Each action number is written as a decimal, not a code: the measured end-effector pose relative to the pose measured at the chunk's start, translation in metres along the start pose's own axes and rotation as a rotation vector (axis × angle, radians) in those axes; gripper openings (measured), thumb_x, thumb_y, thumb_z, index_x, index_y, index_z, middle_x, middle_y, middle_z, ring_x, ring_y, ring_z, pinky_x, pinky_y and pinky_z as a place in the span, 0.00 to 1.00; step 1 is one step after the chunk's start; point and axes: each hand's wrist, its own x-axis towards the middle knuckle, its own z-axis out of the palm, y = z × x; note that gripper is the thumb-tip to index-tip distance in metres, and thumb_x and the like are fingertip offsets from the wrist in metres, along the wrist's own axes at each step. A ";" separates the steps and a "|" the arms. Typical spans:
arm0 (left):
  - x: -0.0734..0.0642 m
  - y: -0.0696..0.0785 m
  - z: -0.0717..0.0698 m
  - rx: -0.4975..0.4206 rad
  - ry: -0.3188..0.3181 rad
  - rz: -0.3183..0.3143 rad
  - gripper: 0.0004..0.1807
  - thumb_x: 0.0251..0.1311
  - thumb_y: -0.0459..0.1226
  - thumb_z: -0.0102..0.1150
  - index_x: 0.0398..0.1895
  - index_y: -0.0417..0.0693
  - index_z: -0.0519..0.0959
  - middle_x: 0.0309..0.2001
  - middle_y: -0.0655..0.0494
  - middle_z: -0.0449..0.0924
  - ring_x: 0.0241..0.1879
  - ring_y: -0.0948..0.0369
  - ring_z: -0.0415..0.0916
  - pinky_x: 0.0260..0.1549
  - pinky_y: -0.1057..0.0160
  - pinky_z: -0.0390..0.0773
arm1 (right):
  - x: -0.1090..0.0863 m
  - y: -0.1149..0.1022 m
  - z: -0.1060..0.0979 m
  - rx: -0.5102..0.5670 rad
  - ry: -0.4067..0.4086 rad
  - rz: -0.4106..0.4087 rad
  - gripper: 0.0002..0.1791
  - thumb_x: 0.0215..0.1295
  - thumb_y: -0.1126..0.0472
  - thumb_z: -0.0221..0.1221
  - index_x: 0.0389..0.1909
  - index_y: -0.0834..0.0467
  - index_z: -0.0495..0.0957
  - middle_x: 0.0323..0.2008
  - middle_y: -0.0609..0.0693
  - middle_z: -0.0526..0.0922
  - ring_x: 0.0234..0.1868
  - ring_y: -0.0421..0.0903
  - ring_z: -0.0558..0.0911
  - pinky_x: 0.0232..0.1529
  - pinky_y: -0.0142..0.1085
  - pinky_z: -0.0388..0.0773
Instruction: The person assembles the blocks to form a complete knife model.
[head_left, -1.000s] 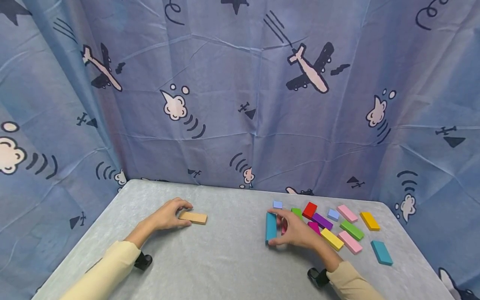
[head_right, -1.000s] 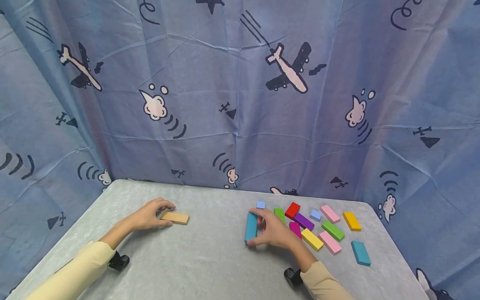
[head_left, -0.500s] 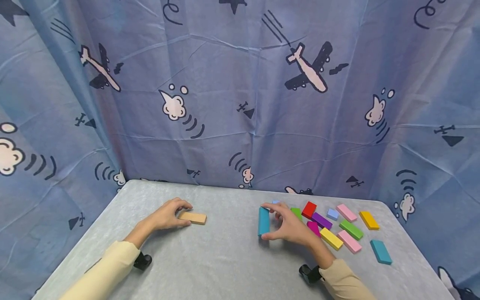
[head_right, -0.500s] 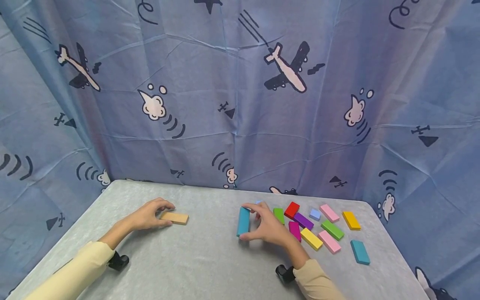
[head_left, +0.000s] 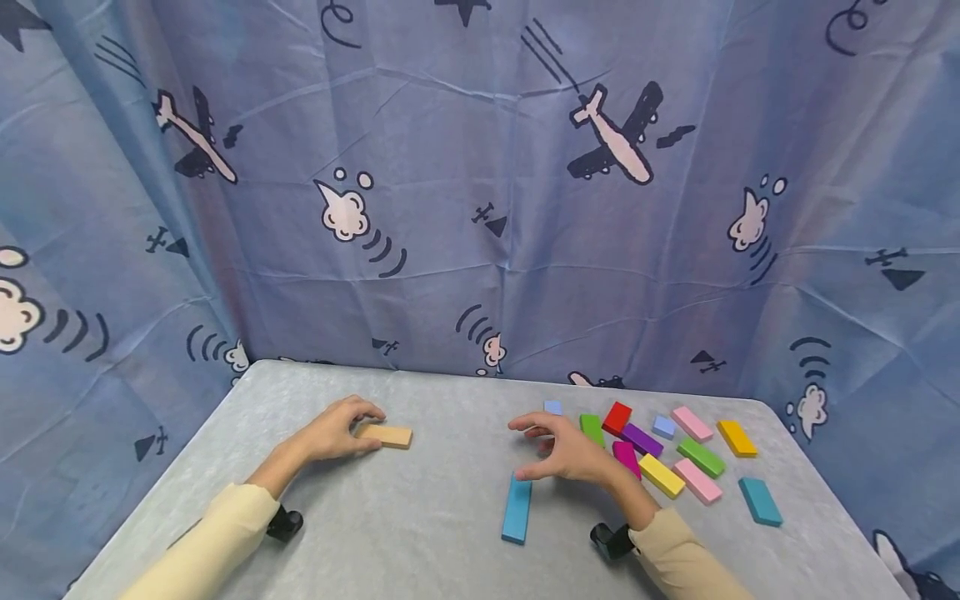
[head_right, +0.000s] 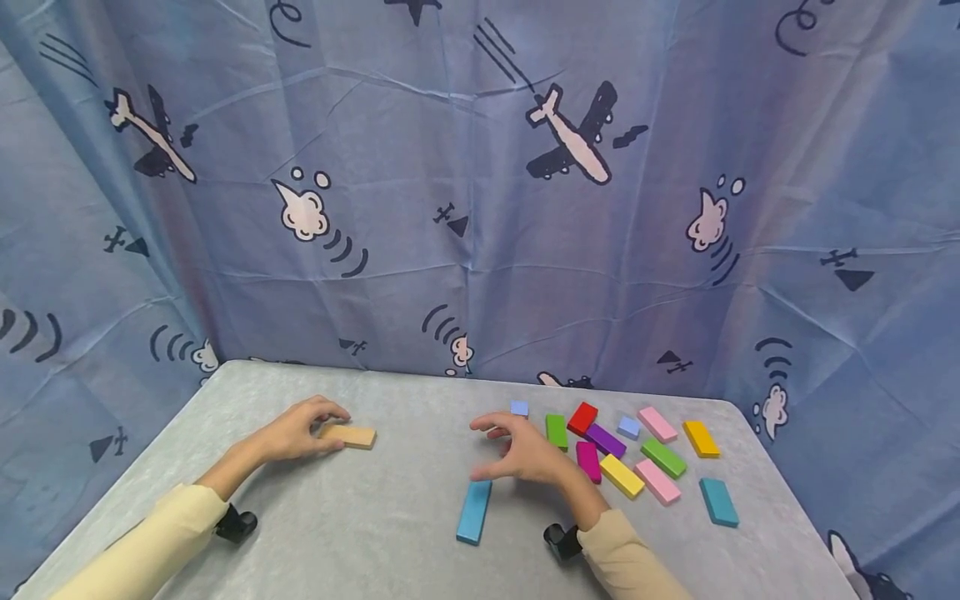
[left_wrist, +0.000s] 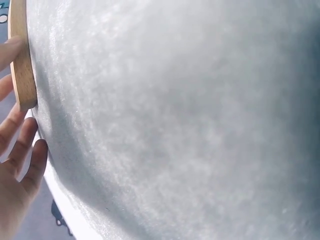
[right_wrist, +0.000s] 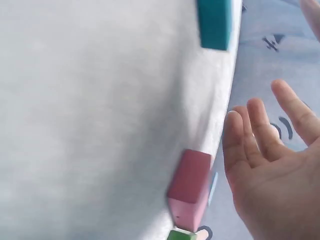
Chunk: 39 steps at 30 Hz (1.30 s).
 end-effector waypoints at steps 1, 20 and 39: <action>0.000 0.000 0.000 -0.002 -0.002 0.000 0.22 0.59 0.42 0.74 0.54 0.42 0.83 0.51 0.48 0.78 0.50 0.47 0.75 0.50 0.45 0.74 | -0.001 0.000 0.001 0.010 -0.022 0.002 0.34 0.57 0.61 0.75 0.63 0.66 0.75 0.61 0.62 0.76 0.60 0.64 0.74 0.58 0.57 0.73; 0.001 0.001 0.000 0.005 0.000 0.031 0.22 0.58 0.43 0.75 0.53 0.42 0.83 0.50 0.49 0.79 0.50 0.47 0.76 0.50 0.45 0.74 | -0.016 -0.003 0.010 0.006 -0.253 0.036 0.36 0.57 0.58 0.76 0.66 0.61 0.75 0.63 0.53 0.76 0.63 0.53 0.74 0.64 0.50 0.68; -0.001 -0.004 0.005 -0.022 0.025 0.042 0.13 0.60 0.40 0.74 0.47 0.50 0.87 0.46 0.55 0.79 0.45 0.53 0.75 0.46 0.50 0.74 | -0.011 0.004 0.011 -0.061 -0.305 -0.062 0.23 0.56 0.64 0.75 0.53 0.57 0.84 0.53 0.49 0.81 0.52 0.48 0.76 0.55 0.42 0.74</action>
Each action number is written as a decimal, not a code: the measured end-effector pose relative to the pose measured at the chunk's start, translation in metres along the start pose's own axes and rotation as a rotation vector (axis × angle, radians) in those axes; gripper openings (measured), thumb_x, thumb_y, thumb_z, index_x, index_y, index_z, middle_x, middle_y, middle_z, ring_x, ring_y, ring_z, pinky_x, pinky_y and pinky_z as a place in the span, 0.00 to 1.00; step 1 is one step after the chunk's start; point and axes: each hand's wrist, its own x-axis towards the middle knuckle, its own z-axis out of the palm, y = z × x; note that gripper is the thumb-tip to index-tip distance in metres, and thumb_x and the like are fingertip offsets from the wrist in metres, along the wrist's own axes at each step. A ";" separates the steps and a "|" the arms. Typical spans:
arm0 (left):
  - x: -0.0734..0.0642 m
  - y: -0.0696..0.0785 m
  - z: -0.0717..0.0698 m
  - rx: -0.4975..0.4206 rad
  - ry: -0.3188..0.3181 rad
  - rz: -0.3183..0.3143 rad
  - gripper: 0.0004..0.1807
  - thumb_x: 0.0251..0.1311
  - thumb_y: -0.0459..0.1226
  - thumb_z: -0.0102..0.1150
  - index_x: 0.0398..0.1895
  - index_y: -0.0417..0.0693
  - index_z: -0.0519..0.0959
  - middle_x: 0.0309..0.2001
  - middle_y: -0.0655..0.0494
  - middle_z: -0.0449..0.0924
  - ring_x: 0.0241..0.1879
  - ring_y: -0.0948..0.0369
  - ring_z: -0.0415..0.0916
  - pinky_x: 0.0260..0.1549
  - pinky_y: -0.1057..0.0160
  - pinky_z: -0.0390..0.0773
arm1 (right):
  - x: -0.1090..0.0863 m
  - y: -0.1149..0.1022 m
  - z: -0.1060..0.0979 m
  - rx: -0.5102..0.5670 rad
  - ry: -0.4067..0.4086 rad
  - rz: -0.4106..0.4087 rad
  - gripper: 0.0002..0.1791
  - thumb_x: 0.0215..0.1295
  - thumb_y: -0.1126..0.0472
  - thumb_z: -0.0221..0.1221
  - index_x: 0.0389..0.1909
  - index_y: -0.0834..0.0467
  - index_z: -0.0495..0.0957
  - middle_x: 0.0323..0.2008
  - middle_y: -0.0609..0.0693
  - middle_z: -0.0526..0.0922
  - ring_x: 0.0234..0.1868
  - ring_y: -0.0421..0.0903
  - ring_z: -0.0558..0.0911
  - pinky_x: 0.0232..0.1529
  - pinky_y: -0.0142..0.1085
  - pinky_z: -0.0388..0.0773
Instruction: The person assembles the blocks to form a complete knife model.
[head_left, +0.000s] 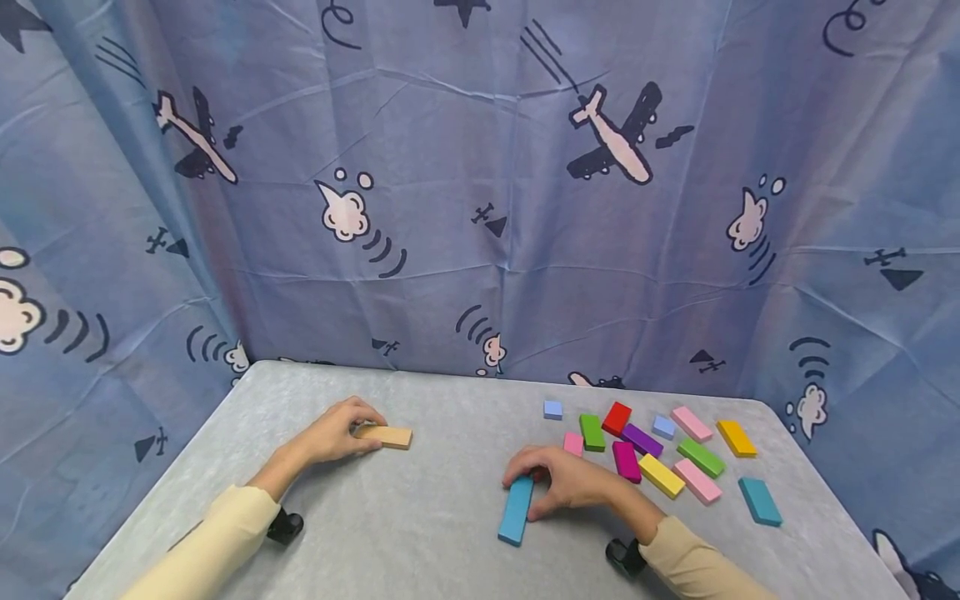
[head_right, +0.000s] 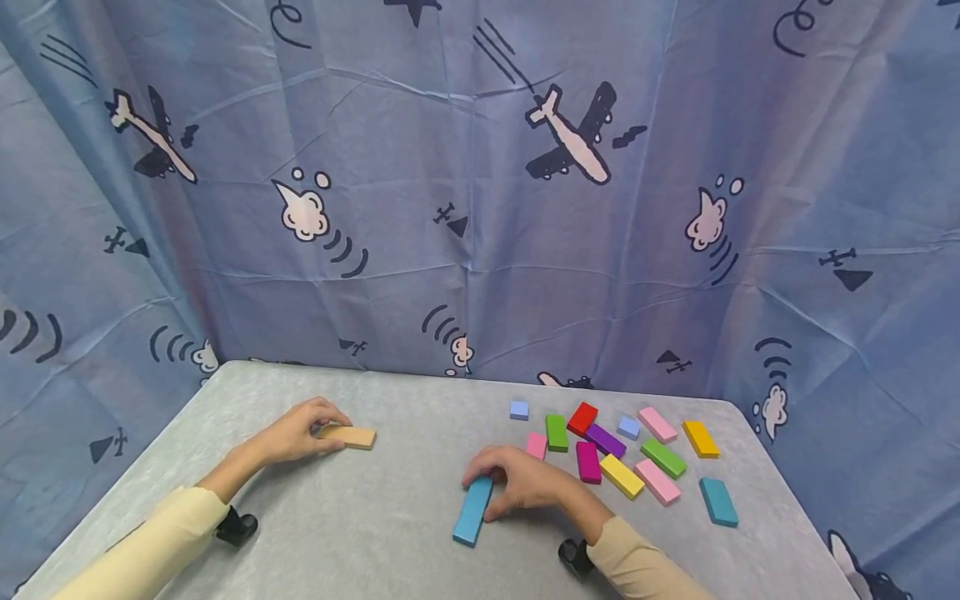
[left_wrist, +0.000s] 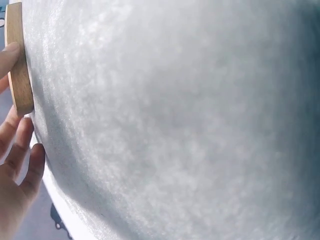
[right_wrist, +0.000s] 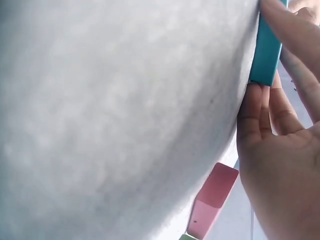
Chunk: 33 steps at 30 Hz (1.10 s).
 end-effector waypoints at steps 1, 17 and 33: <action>0.000 0.000 0.000 -0.004 -0.002 0.007 0.13 0.60 0.39 0.74 0.47 0.50 0.87 0.45 0.56 0.79 0.44 0.55 0.75 0.45 0.52 0.74 | 0.000 0.000 0.000 0.006 0.005 -0.003 0.22 0.56 0.64 0.75 0.52 0.57 0.84 0.51 0.49 0.82 0.51 0.48 0.77 0.54 0.41 0.74; 0.000 0.001 -0.002 -0.014 -0.020 0.066 0.13 0.61 0.39 0.73 0.48 0.50 0.85 0.42 0.59 0.79 0.43 0.56 0.75 0.44 0.52 0.75 | 0.006 -0.006 0.000 0.027 0.209 0.067 0.15 0.57 0.63 0.76 0.44 0.57 0.86 0.39 0.48 0.83 0.39 0.48 0.77 0.45 0.38 0.78; 0.000 0.005 -0.004 -0.026 -0.042 0.006 0.13 0.61 0.38 0.73 0.48 0.51 0.85 0.43 0.57 0.79 0.42 0.56 0.74 0.43 0.54 0.73 | 0.047 -0.003 0.012 -0.049 0.445 0.055 0.14 0.52 0.64 0.78 0.39 0.60 0.87 0.33 0.50 0.83 0.34 0.48 0.77 0.37 0.35 0.74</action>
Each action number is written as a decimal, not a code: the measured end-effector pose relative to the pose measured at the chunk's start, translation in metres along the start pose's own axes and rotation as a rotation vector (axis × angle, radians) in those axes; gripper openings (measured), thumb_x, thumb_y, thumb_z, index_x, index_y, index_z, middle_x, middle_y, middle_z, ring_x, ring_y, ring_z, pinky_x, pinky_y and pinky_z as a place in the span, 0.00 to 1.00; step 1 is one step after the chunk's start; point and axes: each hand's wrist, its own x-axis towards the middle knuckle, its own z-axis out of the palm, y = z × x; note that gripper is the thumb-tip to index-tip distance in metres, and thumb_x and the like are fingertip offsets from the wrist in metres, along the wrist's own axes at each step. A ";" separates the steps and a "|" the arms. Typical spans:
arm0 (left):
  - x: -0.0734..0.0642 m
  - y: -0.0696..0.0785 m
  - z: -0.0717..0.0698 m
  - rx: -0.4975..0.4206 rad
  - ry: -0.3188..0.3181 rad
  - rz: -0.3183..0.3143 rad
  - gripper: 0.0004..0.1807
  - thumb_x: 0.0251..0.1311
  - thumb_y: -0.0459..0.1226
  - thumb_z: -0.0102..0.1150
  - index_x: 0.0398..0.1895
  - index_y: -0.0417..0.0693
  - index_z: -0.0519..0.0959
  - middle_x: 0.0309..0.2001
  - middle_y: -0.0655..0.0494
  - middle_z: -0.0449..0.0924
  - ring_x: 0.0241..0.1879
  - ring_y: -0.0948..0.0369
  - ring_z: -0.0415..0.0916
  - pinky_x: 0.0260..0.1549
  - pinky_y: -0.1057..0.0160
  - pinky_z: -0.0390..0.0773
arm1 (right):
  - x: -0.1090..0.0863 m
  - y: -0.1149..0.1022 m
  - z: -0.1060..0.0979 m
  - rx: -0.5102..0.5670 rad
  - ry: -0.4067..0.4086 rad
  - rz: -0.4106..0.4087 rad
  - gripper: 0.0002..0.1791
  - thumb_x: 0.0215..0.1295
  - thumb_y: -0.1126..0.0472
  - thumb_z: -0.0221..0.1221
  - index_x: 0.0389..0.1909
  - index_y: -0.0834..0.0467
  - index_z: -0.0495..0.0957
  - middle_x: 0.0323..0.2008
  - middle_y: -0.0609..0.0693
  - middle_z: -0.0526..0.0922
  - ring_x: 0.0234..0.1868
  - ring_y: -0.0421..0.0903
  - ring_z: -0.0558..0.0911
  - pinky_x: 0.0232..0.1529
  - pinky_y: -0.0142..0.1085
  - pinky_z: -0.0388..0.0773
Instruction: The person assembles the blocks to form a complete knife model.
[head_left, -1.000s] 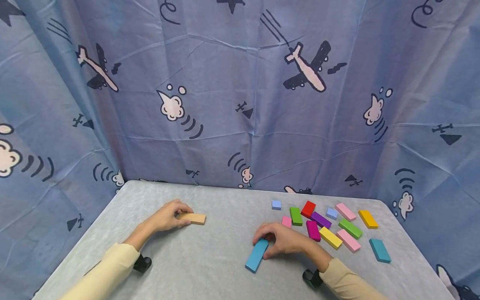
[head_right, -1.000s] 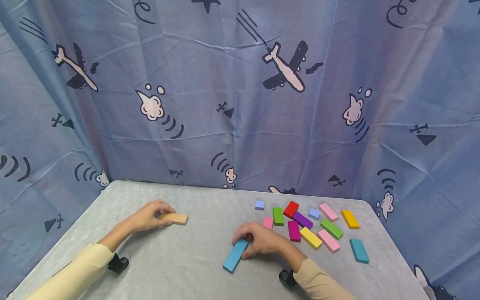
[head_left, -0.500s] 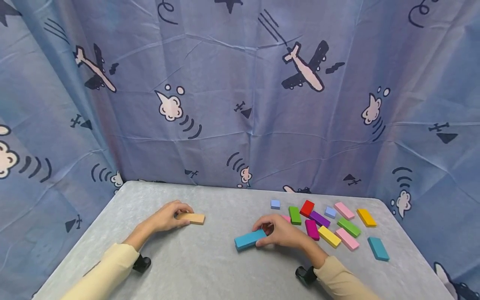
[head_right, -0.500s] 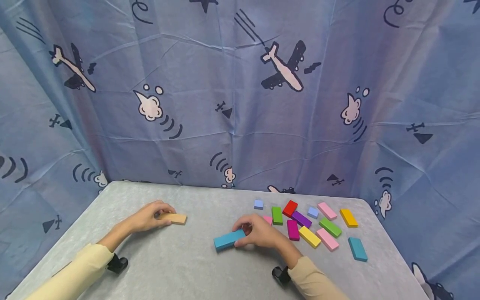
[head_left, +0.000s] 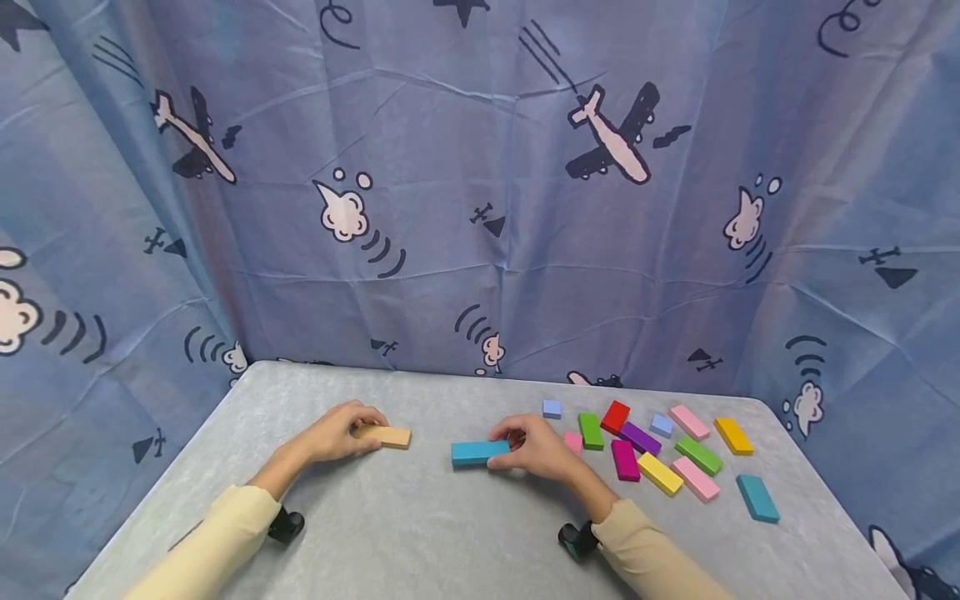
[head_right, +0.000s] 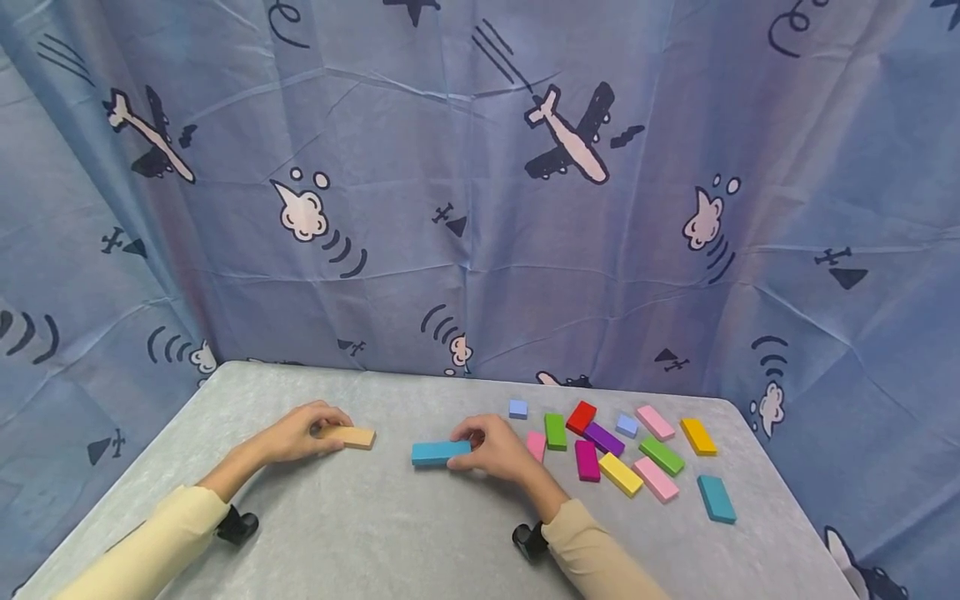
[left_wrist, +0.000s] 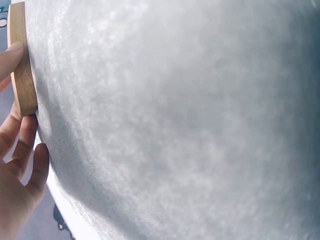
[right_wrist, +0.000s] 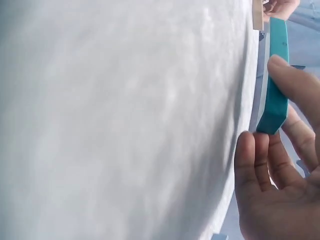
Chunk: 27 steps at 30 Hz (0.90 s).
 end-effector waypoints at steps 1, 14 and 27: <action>0.000 0.000 0.000 -0.003 -0.001 0.000 0.13 0.62 0.38 0.72 0.48 0.51 0.85 0.43 0.57 0.79 0.42 0.56 0.74 0.43 0.54 0.73 | 0.002 0.000 0.002 -0.002 0.006 0.001 0.14 0.52 0.64 0.78 0.39 0.60 0.87 0.33 0.50 0.83 0.33 0.48 0.77 0.36 0.34 0.73; 0.003 -0.002 0.001 0.014 -0.005 -0.010 0.12 0.62 0.39 0.72 0.48 0.51 0.85 0.42 0.58 0.78 0.43 0.56 0.74 0.44 0.52 0.74 | 0.027 -0.003 0.024 -0.042 0.070 0.050 0.14 0.50 0.64 0.78 0.38 0.60 0.88 0.32 0.48 0.83 0.31 0.43 0.74 0.34 0.35 0.72; 0.001 -0.001 0.001 0.016 -0.008 -0.028 0.12 0.62 0.38 0.72 0.48 0.51 0.85 0.43 0.56 0.78 0.44 0.54 0.75 0.46 0.50 0.74 | 0.048 -0.013 0.047 -0.048 0.124 0.110 0.15 0.46 0.67 0.80 0.36 0.63 0.88 0.30 0.50 0.84 0.28 0.40 0.73 0.31 0.34 0.71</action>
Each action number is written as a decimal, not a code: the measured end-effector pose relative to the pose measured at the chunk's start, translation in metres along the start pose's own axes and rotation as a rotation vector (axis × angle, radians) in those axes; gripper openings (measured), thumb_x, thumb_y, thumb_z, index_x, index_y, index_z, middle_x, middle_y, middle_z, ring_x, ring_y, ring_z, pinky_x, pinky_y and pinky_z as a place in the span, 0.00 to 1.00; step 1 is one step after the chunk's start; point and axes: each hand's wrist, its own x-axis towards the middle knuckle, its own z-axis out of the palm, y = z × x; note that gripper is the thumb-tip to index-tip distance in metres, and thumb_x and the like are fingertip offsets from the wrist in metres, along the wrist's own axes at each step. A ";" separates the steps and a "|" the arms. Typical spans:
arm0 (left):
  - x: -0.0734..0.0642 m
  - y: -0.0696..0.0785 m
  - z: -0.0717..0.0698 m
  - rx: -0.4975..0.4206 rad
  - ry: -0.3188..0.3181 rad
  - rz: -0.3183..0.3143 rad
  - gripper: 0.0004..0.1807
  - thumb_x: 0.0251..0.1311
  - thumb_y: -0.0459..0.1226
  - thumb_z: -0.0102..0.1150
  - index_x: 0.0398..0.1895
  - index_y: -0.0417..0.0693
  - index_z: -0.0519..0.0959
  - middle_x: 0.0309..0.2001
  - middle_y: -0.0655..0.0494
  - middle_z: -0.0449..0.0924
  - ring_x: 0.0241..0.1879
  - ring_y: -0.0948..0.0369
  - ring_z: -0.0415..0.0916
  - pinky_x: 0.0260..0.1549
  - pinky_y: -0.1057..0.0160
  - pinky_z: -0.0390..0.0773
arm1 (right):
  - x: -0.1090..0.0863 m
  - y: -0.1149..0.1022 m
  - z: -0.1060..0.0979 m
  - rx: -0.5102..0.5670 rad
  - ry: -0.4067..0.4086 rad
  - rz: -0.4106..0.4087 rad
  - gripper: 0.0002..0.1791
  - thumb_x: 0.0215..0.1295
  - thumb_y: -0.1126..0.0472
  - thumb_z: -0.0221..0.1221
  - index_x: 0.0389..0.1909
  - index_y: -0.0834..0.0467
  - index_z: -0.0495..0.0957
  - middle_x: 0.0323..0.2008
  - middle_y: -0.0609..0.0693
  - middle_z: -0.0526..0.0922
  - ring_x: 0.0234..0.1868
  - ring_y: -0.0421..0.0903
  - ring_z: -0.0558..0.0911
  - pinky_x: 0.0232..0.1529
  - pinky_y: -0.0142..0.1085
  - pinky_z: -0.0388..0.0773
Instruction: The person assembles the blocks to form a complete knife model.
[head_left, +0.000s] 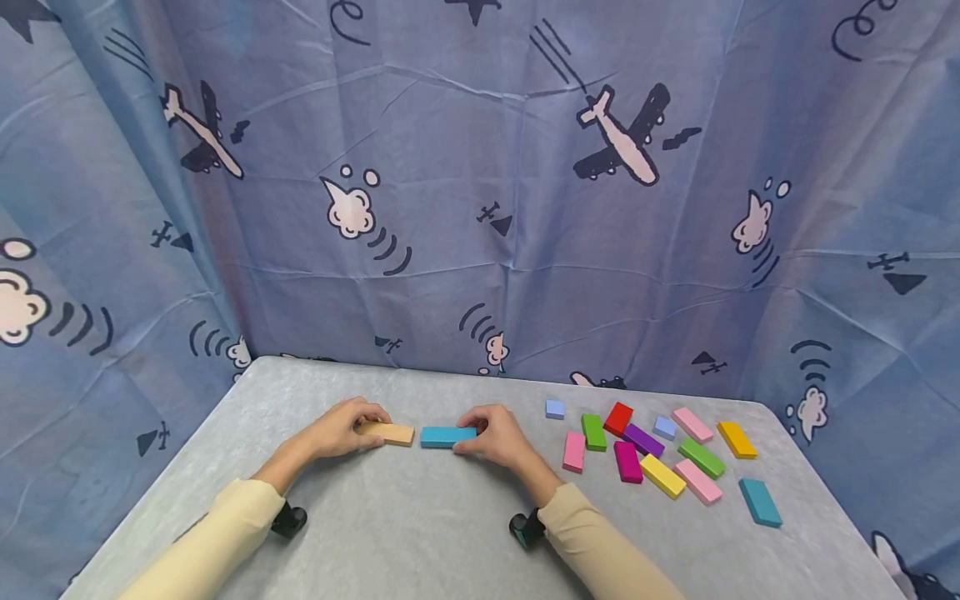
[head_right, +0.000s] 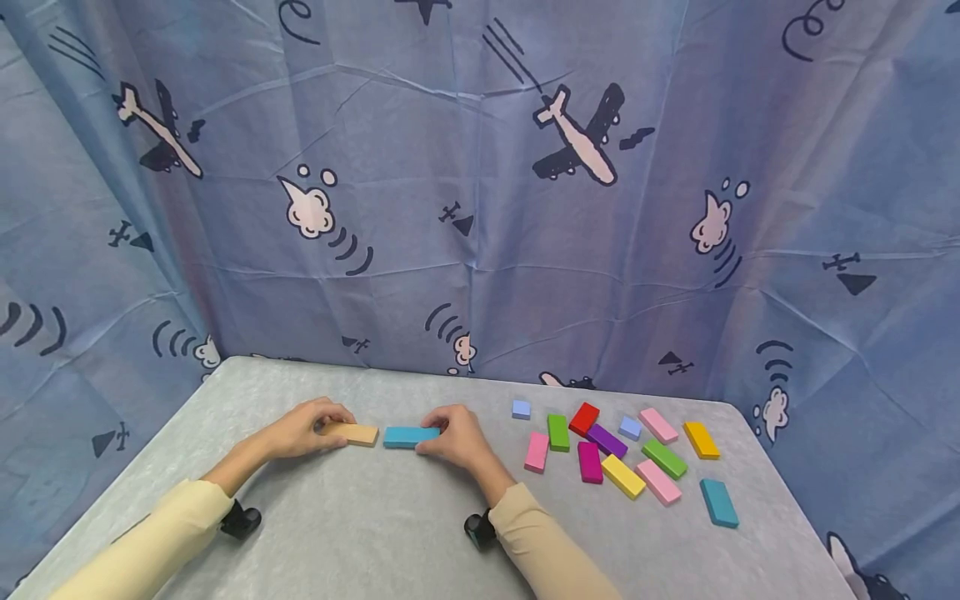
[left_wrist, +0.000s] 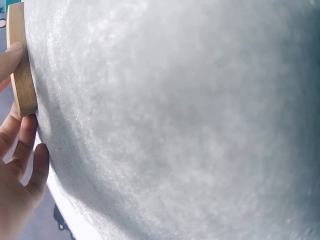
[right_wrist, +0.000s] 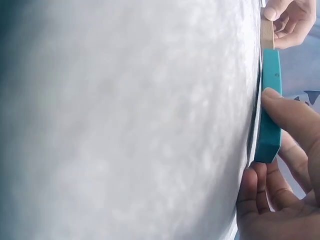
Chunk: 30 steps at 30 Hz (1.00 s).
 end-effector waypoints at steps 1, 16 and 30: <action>0.000 0.000 0.000 -0.002 0.000 0.000 0.12 0.62 0.38 0.72 0.48 0.51 0.85 0.43 0.56 0.78 0.44 0.54 0.74 0.46 0.50 0.74 | 0.000 0.000 0.001 0.000 0.000 0.004 0.15 0.45 0.67 0.80 0.35 0.63 0.87 0.29 0.51 0.84 0.28 0.40 0.73 0.31 0.34 0.71; 0.000 0.001 0.000 -0.004 -0.003 -0.009 0.12 0.61 0.39 0.72 0.48 0.52 0.85 0.43 0.55 0.78 0.43 0.54 0.74 0.45 0.51 0.74 | 0.003 -0.010 0.012 -0.050 -0.011 0.062 0.15 0.44 0.67 0.81 0.33 0.60 0.86 0.28 0.46 0.81 0.30 0.42 0.74 0.33 0.36 0.74; 0.000 0.001 0.000 0.002 0.001 -0.012 0.12 0.62 0.39 0.72 0.48 0.51 0.85 0.43 0.56 0.78 0.43 0.54 0.74 0.45 0.51 0.73 | 0.005 -0.016 0.016 -0.062 -0.016 0.107 0.15 0.45 0.67 0.80 0.32 0.57 0.85 0.28 0.44 0.79 0.30 0.43 0.74 0.35 0.38 0.74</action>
